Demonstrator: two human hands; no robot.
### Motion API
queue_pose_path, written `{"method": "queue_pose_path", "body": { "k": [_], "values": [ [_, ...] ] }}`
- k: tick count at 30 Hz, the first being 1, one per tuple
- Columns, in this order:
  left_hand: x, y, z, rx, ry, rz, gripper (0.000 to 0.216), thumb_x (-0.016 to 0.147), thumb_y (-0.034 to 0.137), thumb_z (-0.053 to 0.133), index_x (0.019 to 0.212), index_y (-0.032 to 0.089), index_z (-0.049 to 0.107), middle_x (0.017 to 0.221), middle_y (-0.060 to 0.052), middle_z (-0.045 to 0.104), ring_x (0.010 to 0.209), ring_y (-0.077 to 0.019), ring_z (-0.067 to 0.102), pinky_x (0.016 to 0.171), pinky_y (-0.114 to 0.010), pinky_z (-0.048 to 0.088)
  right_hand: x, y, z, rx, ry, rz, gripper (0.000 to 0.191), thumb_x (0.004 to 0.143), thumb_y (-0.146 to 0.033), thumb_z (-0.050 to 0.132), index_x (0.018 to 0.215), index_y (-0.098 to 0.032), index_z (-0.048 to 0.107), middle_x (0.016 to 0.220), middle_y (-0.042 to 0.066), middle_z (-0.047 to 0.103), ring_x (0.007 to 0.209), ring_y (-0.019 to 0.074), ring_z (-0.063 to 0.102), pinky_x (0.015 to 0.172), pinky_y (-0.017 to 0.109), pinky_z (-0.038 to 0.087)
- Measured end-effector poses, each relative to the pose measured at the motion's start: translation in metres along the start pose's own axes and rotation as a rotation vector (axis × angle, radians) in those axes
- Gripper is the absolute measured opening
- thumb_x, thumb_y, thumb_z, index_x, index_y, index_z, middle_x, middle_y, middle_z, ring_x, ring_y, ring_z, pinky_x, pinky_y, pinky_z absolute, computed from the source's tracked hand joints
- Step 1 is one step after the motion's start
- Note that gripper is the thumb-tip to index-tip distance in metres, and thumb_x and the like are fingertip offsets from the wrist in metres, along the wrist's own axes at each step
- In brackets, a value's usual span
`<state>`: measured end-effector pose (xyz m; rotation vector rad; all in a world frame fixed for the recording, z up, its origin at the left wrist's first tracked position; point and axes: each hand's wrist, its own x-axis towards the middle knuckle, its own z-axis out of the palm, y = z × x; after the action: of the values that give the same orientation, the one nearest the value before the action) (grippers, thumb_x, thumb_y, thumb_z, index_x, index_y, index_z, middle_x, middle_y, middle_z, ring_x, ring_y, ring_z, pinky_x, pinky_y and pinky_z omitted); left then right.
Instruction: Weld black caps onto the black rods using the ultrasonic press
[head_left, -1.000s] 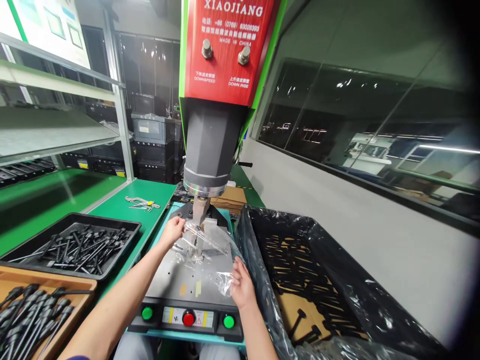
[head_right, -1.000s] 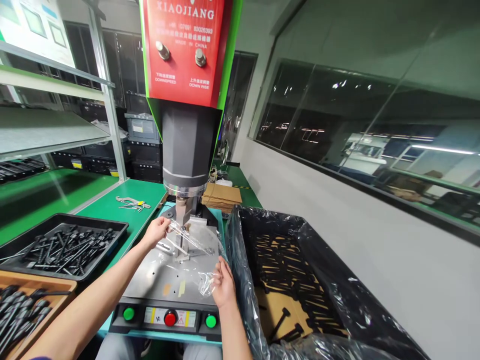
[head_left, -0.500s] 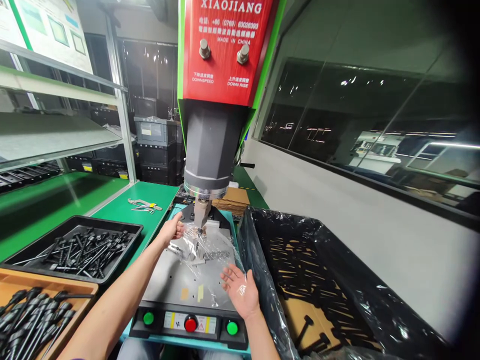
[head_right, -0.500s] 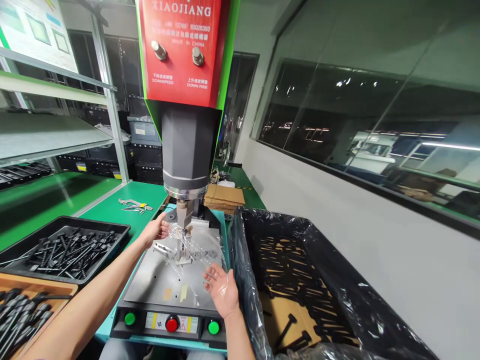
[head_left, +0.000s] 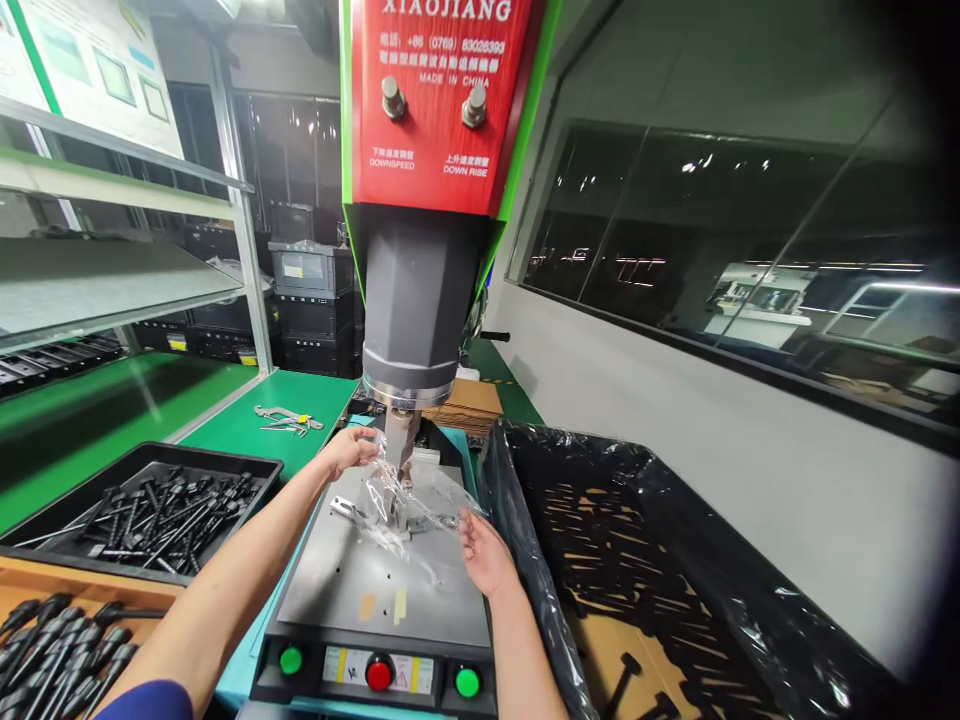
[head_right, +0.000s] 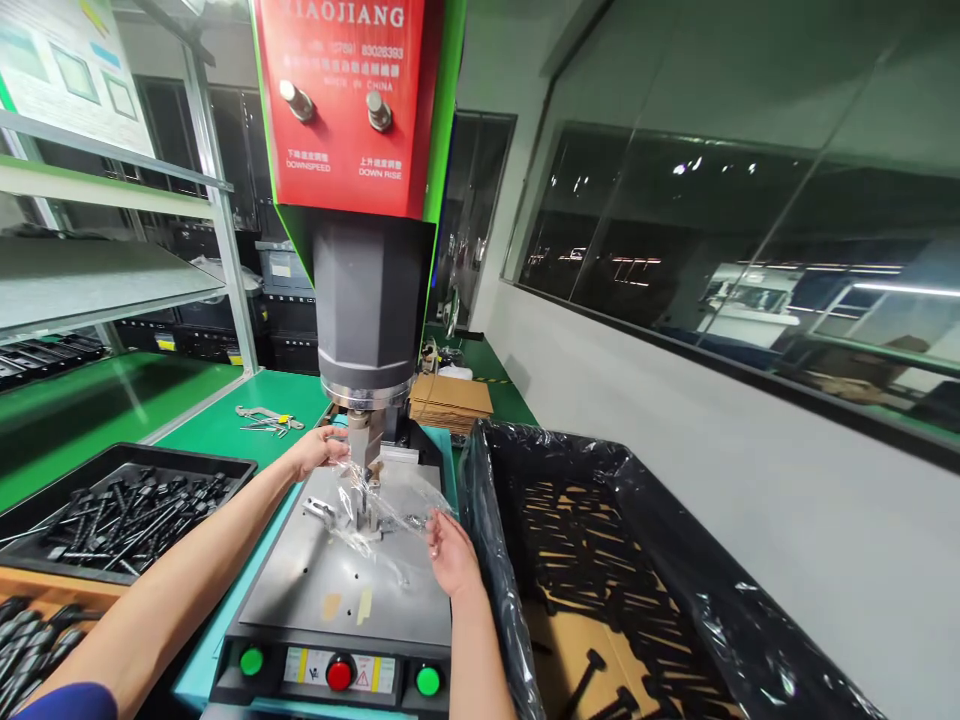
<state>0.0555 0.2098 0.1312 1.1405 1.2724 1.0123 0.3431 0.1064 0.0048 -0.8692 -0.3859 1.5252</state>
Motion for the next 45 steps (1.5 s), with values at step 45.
{"method": "queue_pose_path", "body": {
  "k": [45],
  "values": [
    [-0.024, -0.033, -0.003, -0.137, 0.176, -0.076, 0.066, 0.072, 0.065, 0.068, 0.108, 0.011, 0.057, 0.077, -0.009, 0.067, 0.054, -0.0165, 0.064, 0.053, -0.029, 0.052, -0.050, -0.008, 0.007, -0.239, 0.107, -0.235, 0.058, 0.052, -0.051, 0.091, 0.091, -0.015, 0.069, 0.078, 0.007, 0.073, 0.072, 0.0202, 0.070, 0.059, 0.025, 0.053]
  ]
}}
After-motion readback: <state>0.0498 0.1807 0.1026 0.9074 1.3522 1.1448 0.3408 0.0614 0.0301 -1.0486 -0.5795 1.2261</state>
